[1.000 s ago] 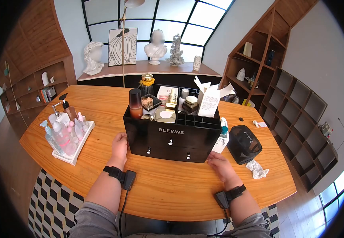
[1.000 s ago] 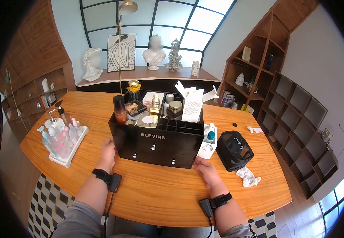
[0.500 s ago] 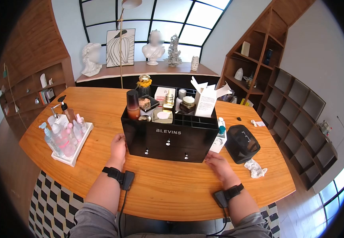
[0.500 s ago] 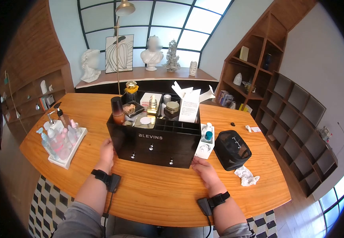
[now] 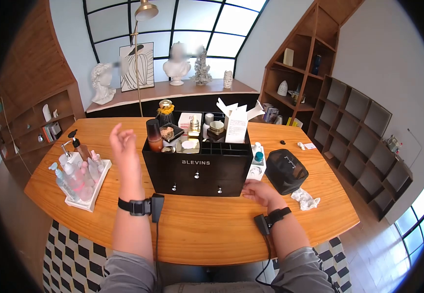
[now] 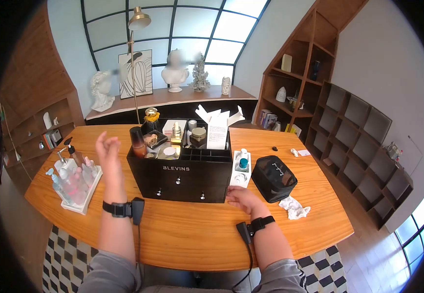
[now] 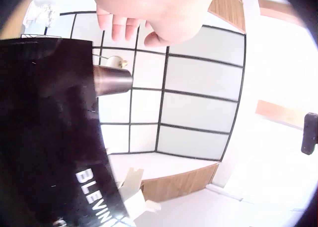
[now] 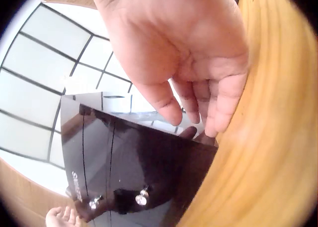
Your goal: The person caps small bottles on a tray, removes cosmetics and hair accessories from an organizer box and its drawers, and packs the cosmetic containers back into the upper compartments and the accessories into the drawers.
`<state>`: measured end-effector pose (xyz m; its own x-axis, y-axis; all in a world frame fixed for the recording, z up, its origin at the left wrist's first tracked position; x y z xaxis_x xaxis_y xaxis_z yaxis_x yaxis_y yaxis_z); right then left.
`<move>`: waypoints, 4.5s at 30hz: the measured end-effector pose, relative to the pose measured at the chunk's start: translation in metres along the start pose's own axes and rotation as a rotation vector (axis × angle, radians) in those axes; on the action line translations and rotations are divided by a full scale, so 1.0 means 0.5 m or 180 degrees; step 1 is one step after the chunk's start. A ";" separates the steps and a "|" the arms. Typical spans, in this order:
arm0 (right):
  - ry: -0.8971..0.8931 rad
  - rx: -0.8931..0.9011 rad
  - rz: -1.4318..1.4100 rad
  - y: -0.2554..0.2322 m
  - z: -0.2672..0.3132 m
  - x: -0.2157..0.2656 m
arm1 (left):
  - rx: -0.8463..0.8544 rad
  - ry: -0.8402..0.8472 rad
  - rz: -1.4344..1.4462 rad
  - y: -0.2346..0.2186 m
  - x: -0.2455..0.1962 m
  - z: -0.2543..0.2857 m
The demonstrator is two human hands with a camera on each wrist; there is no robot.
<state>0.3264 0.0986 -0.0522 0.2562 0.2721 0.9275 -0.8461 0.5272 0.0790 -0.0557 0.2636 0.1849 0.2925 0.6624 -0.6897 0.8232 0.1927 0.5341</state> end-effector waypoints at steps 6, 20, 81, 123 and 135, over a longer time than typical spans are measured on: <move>0.0065 0.0379 -0.0244 0.006 -0.007 0.000 | 0.0531 0.0056 -0.1348 0.071 0.101 0.012; 0.0135 0.0483 -0.0369 0.011 0.009 0.012 | 0.1682 -0.0127 -0.1636 0.118 0.061 0.031; 0.0057 0.0439 -0.0310 0.010 0.015 0.012 | 0.1072 -0.0680 -0.3631 -0.129 0.325 -0.098; 0.0024 0.0486 -0.0313 0.015 0.023 0.018 | 0.2113 0.1736 -0.3308 0.162 -0.035 0.133; 0.0032 0.0491 -0.0224 0.011 0.022 0.008 | 0.2645 0.1712 -0.3177 0.169 -0.036 0.168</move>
<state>0.3176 0.0937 -0.0439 0.3213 0.2474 0.9141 -0.8874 0.4156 0.1995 0.0493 0.2068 0.2012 -0.6419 0.7309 -0.2319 0.6694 0.3866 -0.6343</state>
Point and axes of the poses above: each hand's wrist, its own z-axis away from the middle knuckle, its own y-axis out of the palm, x = y × z, the point moved 10 cm from there along -z, towards the middle knuckle, and after that the axes turned 15 degrees about -x, right-handed, at the moved point
